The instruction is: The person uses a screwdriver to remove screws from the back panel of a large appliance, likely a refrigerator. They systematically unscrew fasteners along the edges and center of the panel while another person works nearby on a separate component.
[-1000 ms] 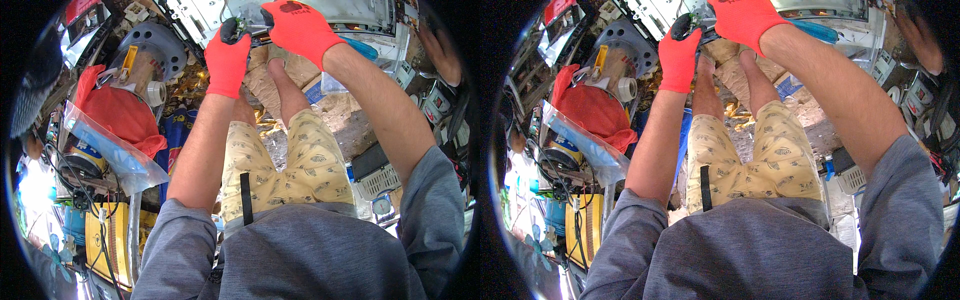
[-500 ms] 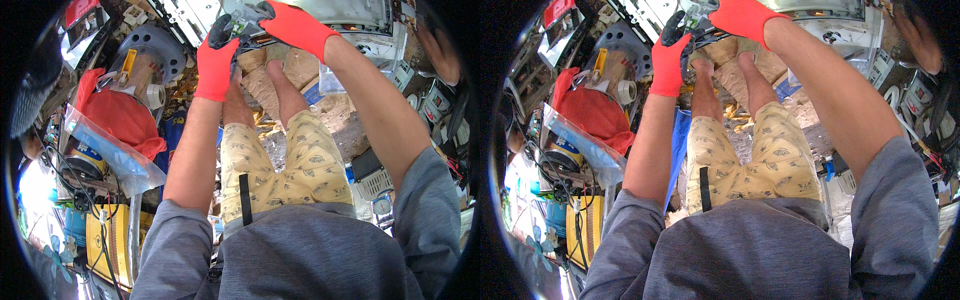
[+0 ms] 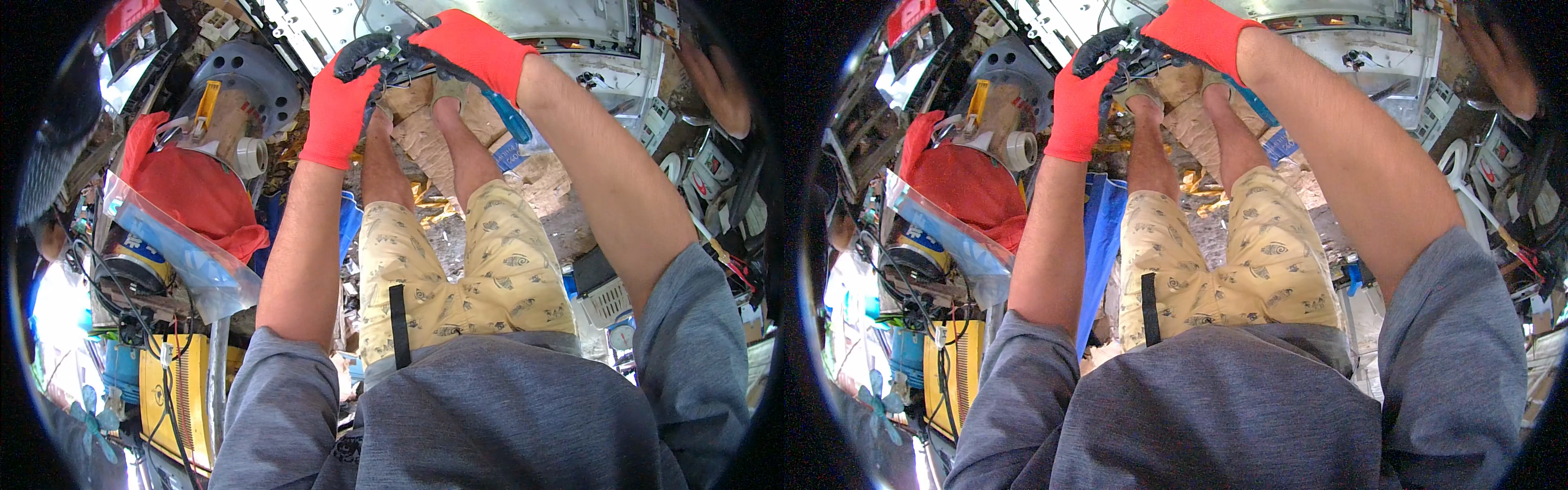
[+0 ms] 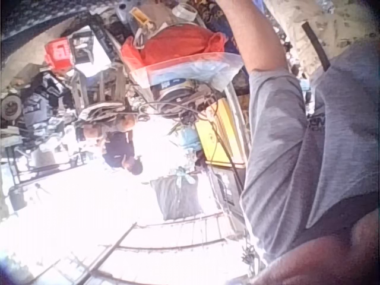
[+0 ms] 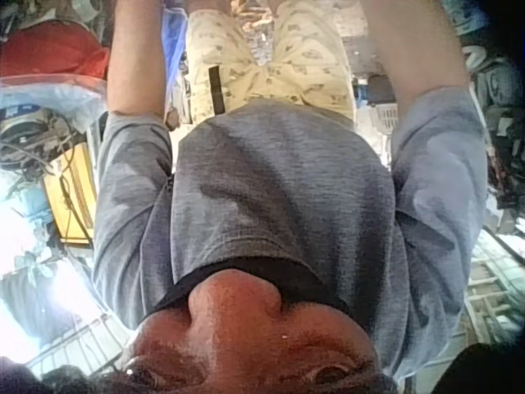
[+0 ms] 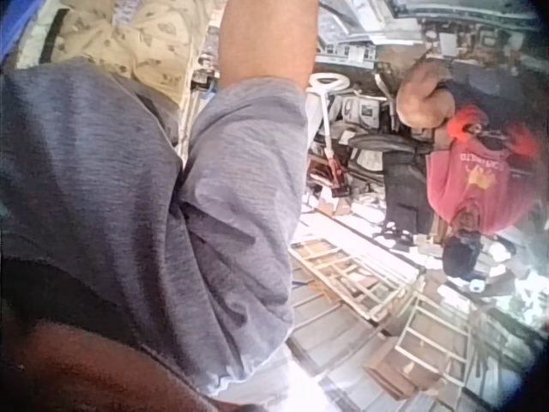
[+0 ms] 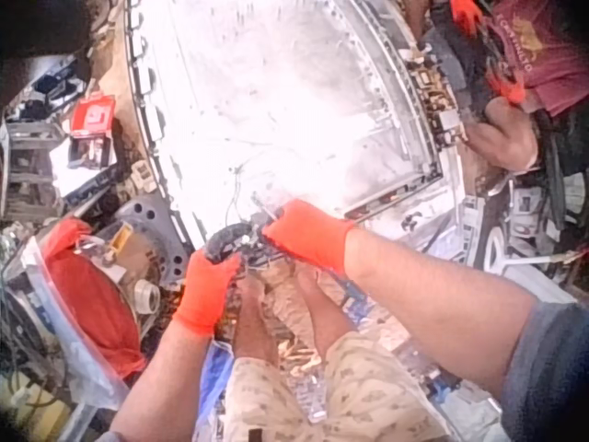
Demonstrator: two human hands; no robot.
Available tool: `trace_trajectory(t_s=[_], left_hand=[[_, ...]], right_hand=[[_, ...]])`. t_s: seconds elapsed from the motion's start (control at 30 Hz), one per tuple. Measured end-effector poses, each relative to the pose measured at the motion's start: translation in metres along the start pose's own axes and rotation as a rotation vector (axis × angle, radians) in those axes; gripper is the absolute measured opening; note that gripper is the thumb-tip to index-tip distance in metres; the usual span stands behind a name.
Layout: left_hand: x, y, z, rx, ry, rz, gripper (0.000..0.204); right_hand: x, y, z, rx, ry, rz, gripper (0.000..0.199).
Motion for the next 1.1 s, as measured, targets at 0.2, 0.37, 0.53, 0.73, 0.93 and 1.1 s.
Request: trace_trajectory(t_s=[0.2,0.37,0.53,0.73,0.93,1.1], left_hand=[[-0.002,-0.001,-0.007,0.178,-0.031,-0.050,0.033],[0.004,0.005,-0.015,0.224,-0.227,-0.064,0.033],[0.012,0.013,-0.038,0.549,-0.697,-0.122,0.036],[0.000,0.007,-0.026,0.416,-0.513,-0.110,0.033],[-0.009,0.005,-0.017,0.289,-0.255,-0.074,0.031],[-0.001,0.013,-0.034,0.356,-0.524,-0.018,0.043]], right_hand=[[0.003,0.005,0.004,-0.034,-0.005,-0.141,0.032],[0.004,0.011,0.003,-0.045,0.052,-0.175,0.031],[0.007,0.012,-0.011,0.038,0.045,-0.089,0.028],[0.014,0.031,-0.004,0.074,-0.145,0.003,0.026],[0.012,0.038,0.004,0.049,-0.111,-0.043,0.029],[0.012,0.042,0.008,0.040,-0.142,-0.016,0.030]])
Point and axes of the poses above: each hand's wrist, its own y-axis away from the middle knuckle, its own x-axis out of the palm, z = x × y, the point moved 8 cm from there along -y, towards the middle knuckle, and after that the axes turned 1 degree about -z, right-handed, at the moved point
